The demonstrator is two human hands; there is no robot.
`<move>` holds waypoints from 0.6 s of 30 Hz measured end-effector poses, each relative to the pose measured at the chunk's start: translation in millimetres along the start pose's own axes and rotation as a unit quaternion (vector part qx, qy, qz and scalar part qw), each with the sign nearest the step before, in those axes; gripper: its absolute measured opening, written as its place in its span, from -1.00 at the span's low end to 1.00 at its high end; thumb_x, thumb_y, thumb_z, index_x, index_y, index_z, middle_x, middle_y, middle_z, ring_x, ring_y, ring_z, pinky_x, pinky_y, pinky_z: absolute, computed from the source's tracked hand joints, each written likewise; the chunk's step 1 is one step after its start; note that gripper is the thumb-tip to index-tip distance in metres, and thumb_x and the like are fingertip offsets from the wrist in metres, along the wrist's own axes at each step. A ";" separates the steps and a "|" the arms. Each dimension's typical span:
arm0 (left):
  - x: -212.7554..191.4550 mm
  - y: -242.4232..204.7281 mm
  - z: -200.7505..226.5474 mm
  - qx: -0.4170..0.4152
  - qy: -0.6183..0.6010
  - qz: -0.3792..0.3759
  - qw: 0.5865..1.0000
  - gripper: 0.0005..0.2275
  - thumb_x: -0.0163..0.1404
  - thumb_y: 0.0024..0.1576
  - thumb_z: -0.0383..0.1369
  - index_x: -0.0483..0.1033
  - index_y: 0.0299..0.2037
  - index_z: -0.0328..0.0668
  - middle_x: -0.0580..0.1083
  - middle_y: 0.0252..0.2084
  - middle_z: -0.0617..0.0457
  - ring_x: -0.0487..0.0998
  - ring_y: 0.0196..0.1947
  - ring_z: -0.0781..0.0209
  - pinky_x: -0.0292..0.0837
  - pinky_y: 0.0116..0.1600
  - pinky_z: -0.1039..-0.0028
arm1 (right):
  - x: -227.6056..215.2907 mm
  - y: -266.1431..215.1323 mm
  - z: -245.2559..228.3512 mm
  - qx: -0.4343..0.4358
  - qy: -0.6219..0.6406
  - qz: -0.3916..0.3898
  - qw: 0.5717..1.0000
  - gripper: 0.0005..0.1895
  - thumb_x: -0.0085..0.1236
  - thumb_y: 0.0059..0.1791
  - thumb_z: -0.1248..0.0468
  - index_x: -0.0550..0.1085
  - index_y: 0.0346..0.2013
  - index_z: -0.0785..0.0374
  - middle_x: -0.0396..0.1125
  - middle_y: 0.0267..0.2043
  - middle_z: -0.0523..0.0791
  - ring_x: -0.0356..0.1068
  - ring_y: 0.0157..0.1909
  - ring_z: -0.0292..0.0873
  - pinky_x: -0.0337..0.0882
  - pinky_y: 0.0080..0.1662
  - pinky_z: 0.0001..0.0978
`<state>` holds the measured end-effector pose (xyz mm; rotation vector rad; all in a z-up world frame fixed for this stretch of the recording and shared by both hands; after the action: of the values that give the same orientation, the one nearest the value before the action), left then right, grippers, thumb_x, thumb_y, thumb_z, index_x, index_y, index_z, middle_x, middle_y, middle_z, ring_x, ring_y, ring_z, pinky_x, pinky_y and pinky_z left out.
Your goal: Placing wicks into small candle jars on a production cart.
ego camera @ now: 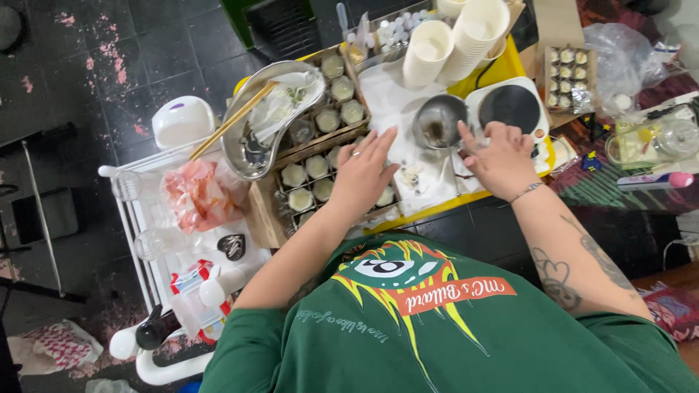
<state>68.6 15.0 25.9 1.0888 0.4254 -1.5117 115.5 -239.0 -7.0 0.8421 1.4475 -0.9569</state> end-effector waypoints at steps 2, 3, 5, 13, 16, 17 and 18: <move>33.3 20.8 2.4 -0.002 -0.019 -0.061 0.998 -0.33 0.02 0.25 -0.14 -0.02 0.48 -0.17 0.28 0.41 -0.08 0.21 0.46 -0.02 0.07 0.37 0.07 | -0.5 2.3 0.2 -0.008 -0.012 -0.006 1.000 -0.34 -0.06 0.02 -0.10 0.27 0.46 -0.31 0.16 0.08 -0.07 0.10 0.06 0.03 0.05 0.01 0.00; 54.8 30.2 3.8 -0.006 -0.036 -0.122 0.992 -0.23 -0.01 0.26 -0.07 -0.21 0.52 -0.27 0.16 0.47 -0.16 0.08 0.52 -0.10 -0.02 0.43 -0.01 | -0.4 3.1 -0.4 -0.018 -0.024 -0.011 0.999 -0.32 -0.05 0.00 -0.13 0.27 0.45 -0.32 0.17 0.04 -0.10 0.10 0.07 0.01 0.03 0.01 -0.02; 80.1 40.6 4.4 0.009 -0.031 -0.141 0.990 -0.21 -0.05 0.27 -0.04 -0.28 0.51 -0.29 0.06 0.52 -0.17 0.02 0.53 -0.11 -0.08 0.45 -0.02 | -4.0 5.4 0.4 -0.022 -0.027 -0.014 0.999 -0.32 -0.05 -0.01 -0.15 0.27 0.45 -0.35 0.18 0.04 -0.11 0.10 0.05 0.00 0.03 0.00 -0.03; 114.9 53.0 5.7 0.002 -0.001 -0.191 0.982 -0.19 -0.10 0.27 -0.01 -0.32 0.50 -0.36 -0.10 0.58 -0.19 -0.05 0.56 -0.09 -0.12 0.51 0.08 | -1.8 10.3 8.0 -0.043 -0.061 -0.057 0.996 -0.31 -0.21 0.01 -0.31 0.25 0.43 -0.35 0.18 0.03 -0.14 0.08 -0.05 -0.05 0.01 -0.04 -0.06; 115.8 54.3 2.3 -0.016 -0.014 -0.200 0.980 -0.16 -0.09 0.27 0.01 -0.35 0.48 -0.45 -0.11 0.56 -0.28 -0.06 0.55 -0.15 -0.13 0.50 0.07 | -1.2 9.9 12.4 -0.050 -0.079 -0.054 0.994 -0.32 -0.29 0.02 -0.33 0.23 0.43 -0.41 0.18 0.04 -0.14 0.07 -0.06 -0.05 0.00 -0.05 -0.05; 115.0 54.5 2.1 -0.016 -0.028 -0.195 0.980 -0.15 -0.09 0.27 0.00 -0.36 0.48 -0.47 -0.11 0.55 -0.31 -0.06 0.55 -0.15 -0.13 0.50 0.06 | -2.9 9.8 13.4 -0.050 -0.086 -0.058 0.993 -0.31 -0.30 0.01 -0.34 0.23 0.43 -0.42 0.17 0.03 -0.14 0.07 -0.06 -0.05 0.00 -0.06 -0.05; 114.2 54.5 1.7 -0.015 -0.043 -0.191 0.981 -0.15 -0.09 0.27 -0.01 -0.36 0.48 -0.48 -0.12 0.55 -0.33 -0.06 0.55 -0.16 -0.13 0.50 0.06 | -4.4 9.6 14.3 -0.051 -0.093 -0.063 0.992 -0.31 -0.30 -0.01 -0.35 0.22 0.42 -0.43 0.17 0.03 -0.15 0.06 -0.06 -0.05 0.00 -0.07 -0.06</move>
<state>129.2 -66.8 -49.3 0.9492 0.6214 -1.8738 130.6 -248.0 -3.8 0.5772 1.3872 -1.0185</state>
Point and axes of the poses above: each hand's wrist, its own y-axis towards the middle knuckle, its own x-axis out of the palm, z = x × y, the point moved 8 cm from there along y, towards the middle knuckle
